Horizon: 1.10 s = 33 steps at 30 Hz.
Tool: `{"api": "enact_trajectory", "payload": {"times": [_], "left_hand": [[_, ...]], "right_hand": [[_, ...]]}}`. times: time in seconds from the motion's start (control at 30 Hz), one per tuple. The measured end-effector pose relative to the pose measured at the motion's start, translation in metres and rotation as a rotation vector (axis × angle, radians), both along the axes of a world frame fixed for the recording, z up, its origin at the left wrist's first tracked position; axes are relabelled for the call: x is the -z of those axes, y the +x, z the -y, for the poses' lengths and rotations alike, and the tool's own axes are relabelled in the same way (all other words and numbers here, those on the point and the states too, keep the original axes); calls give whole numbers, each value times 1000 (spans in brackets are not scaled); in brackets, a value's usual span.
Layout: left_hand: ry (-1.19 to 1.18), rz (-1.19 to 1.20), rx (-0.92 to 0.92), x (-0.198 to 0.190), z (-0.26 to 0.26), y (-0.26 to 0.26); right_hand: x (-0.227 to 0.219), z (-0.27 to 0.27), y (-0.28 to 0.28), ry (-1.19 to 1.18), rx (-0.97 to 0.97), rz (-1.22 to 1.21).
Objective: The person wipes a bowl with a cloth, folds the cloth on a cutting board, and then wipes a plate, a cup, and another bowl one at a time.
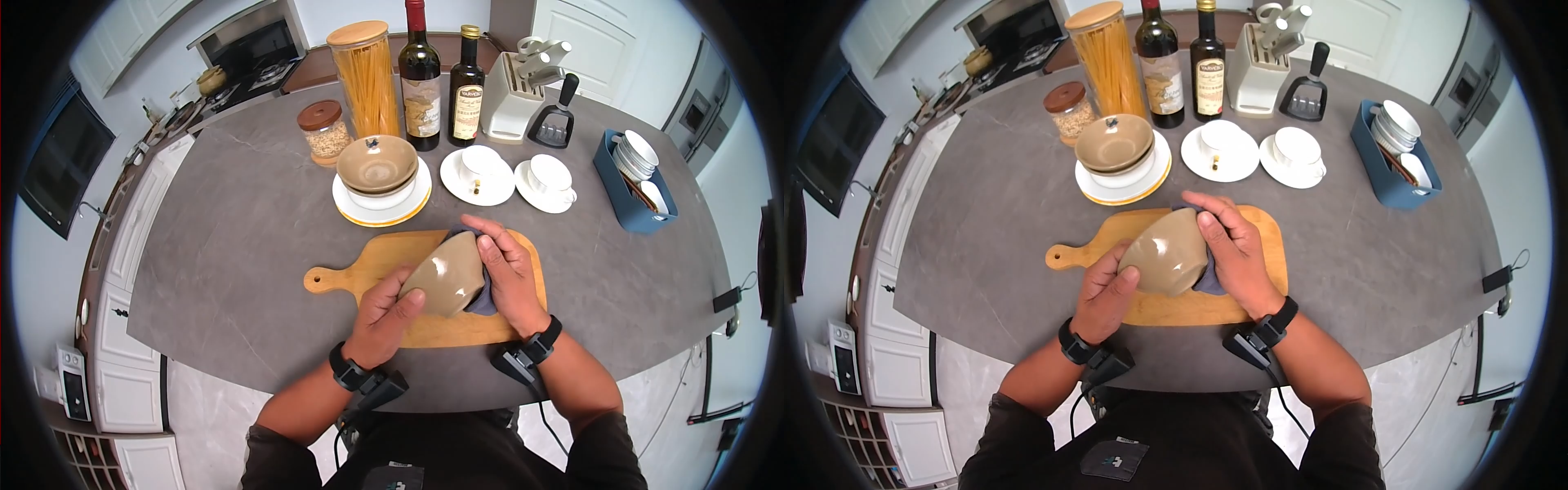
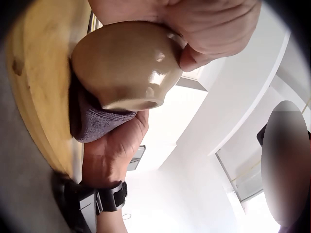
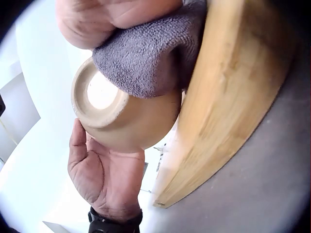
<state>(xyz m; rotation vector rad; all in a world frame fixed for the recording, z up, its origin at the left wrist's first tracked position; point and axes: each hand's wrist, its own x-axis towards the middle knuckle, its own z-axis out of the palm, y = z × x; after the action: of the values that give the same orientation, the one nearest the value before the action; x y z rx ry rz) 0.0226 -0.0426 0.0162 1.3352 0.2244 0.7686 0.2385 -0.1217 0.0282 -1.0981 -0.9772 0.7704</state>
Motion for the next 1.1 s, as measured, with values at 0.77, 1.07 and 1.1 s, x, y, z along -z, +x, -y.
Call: {"api": "enact_trajectory", "payload": {"times": [0.77, 1.07, 1.1], "left_hand": [[73, -74, -238, -10, 10, 1], [-208, 135, -228, 1, 1, 4], [-227, 156, -223, 1, 1, 5]], "right_hand": [[-5, 4, -19, 221, 309, 640], [-11, 9, -27, 254, 227, 792], [-13, 10, -28, 254, 225, 792]]}}
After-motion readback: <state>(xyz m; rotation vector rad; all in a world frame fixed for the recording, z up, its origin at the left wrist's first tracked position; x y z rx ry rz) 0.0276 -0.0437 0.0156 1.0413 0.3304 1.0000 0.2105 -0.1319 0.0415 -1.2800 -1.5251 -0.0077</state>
